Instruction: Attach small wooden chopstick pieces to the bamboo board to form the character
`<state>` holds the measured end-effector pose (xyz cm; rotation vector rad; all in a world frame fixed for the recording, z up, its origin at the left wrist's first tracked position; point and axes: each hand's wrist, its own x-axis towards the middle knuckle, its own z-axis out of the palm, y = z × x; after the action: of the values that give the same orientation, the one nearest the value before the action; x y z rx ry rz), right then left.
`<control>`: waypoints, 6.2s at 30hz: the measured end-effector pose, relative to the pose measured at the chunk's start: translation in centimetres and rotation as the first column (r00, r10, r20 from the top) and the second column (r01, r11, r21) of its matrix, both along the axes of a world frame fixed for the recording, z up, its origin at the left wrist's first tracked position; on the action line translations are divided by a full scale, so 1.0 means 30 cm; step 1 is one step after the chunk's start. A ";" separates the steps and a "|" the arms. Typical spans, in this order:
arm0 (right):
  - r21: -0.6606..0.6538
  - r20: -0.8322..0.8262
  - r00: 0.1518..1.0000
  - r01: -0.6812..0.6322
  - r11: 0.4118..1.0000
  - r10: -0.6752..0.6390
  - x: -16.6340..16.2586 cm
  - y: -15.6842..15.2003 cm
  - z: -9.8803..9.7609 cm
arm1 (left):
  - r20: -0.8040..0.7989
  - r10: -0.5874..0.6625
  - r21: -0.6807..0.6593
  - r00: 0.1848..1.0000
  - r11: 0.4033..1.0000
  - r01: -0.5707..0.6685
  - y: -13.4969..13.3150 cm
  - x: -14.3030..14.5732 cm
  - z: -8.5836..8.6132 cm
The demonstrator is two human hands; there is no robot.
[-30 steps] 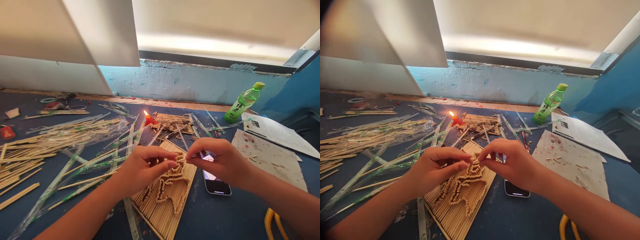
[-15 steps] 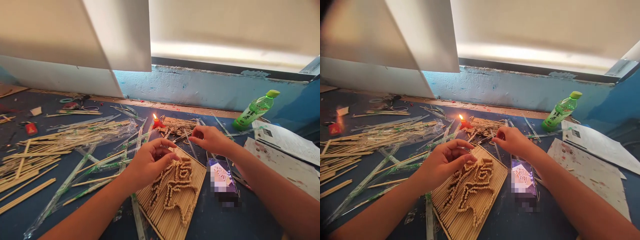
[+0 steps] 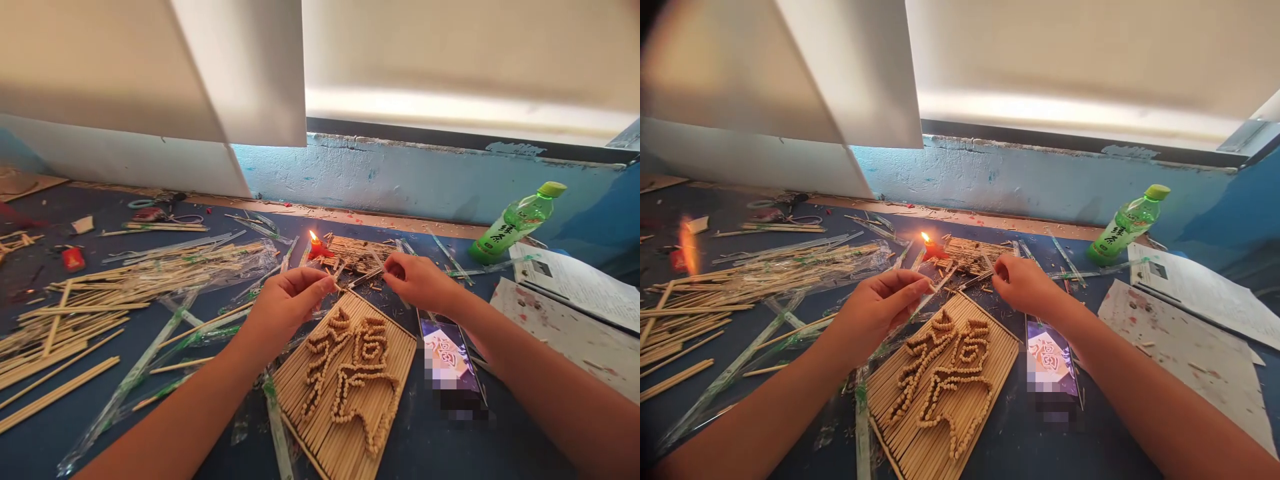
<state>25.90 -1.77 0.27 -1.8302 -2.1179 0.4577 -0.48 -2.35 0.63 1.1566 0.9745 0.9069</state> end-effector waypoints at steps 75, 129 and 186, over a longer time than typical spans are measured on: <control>0.070 0.110 0.990 -0.098 0.993 0.090 -0.190 0.230 -0.013 | -0.116 0.140 0.006 0.983 0.990 -0.140 0.048 -0.001 -0.055; -0.287 -0.694 0.717 -0.185 0.940 -0.071 -0.112 -0.122 -0.028 | -0.045 0.134 -0.058 0.990 0.989 -0.137 0.052 0.002 -0.079; 0.097 -0.056 0.994 0.102 0.990 -0.097 0.007 -0.046 -0.086 | -0.301 0.040 0.109 0.953 0.994 -0.007 0.007 0.017 -0.042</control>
<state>26.10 -3.14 -2.32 -1.8380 -1.9689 0.3635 0.03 -2.13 -0.64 1.4065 1.2004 0.8228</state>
